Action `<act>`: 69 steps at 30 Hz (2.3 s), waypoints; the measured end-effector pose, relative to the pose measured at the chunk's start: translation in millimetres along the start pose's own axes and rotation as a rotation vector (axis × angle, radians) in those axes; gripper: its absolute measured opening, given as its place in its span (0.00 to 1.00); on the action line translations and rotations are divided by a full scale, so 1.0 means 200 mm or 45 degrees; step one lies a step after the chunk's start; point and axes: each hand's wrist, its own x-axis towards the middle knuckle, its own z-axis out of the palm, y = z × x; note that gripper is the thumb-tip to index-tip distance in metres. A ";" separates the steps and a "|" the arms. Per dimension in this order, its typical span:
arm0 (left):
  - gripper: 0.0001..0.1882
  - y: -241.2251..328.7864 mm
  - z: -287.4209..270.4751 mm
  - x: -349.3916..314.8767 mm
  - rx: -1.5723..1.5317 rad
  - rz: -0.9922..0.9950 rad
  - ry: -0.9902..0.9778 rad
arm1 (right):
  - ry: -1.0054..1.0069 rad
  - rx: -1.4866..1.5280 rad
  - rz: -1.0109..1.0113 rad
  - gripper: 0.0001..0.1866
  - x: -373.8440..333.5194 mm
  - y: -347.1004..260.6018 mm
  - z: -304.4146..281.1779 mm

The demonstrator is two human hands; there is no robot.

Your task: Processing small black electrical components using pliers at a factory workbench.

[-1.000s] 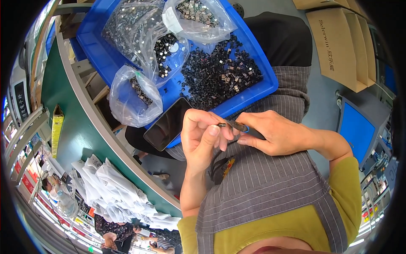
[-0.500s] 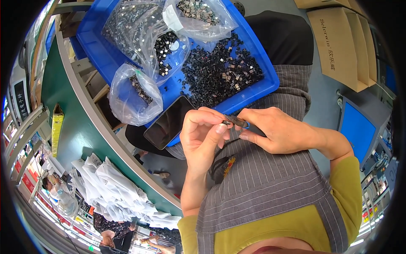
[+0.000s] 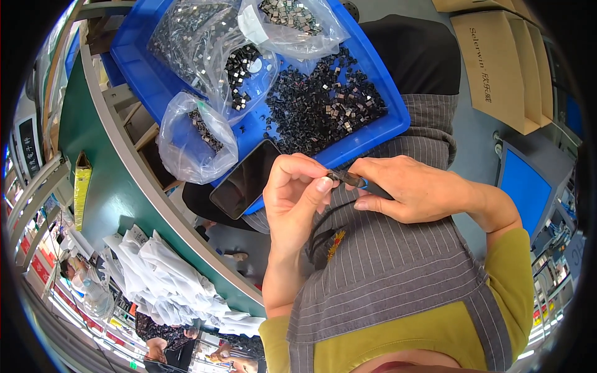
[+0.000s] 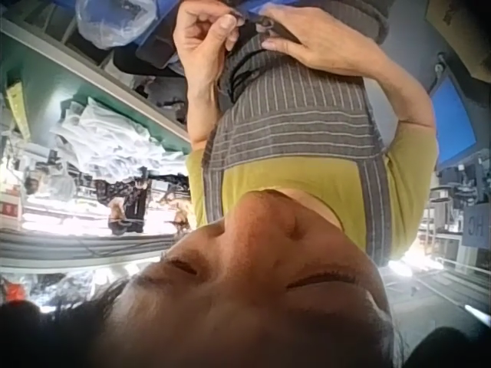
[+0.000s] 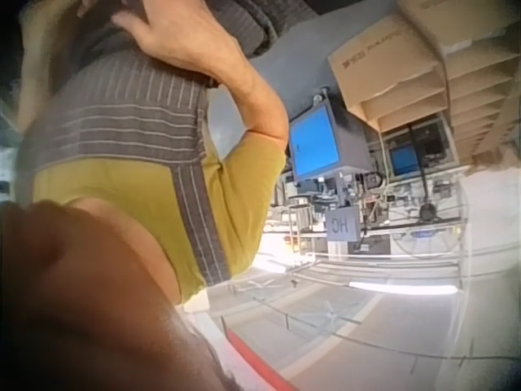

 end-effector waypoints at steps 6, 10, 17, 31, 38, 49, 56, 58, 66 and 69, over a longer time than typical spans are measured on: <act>0.06 0.00 0.00 0.01 0.070 -0.016 0.015 | -0.057 0.055 0.056 0.17 0.00 -0.01 -0.02; 0.06 0.01 -0.01 0.01 0.102 -0.038 0.030 | -0.066 0.118 0.088 0.17 0.01 -0.01 -0.02; 0.03 0.08 -0.01 -0.01 0.185 -0.308 0.061 | -0.054 0.019 0.119 0.18 0.00 -0.06 0.00; 0.11 0.03 -0.03 -0.03 1.577 1.055 0.038 | -0.084 0.272 0.221 0.18 0.03 -0.15 -0.02; 0.13 0.09 -0.01 -0.05 1.166 0.579 0.064 | 0.102 0.004 0.034 0.12 0.02 -0.09 0.02; 0.13 0.08 0.09 -0.04 0.237 0.054 0.014 | 0.115 0.036 -0.027 0.11 0.02 -0.07 0.01; 0.10 0.06 0.08 -0.06 0.477 0.233 -0.012 | -0.088 0.394 0.120 0.14 0.03 -0.09 -0.02; 0.12 0.06 0.06 -0.06 0.314 0.234 -0.077 | -0.113 0.462 0.150 0.16 0.03 -0.09 -0.01; 0.13 0.11 0.12 -0.07 0.261 0.119 0.129 | 0.716 -0.661 -0.217 0.22 0.02 -0.05 0.02; 0.11 0.13 0.16 -0.07 0.447 0.093 0.263 | 0.812 -0.833 -0.250 0.24 0.03 -0.05 0.02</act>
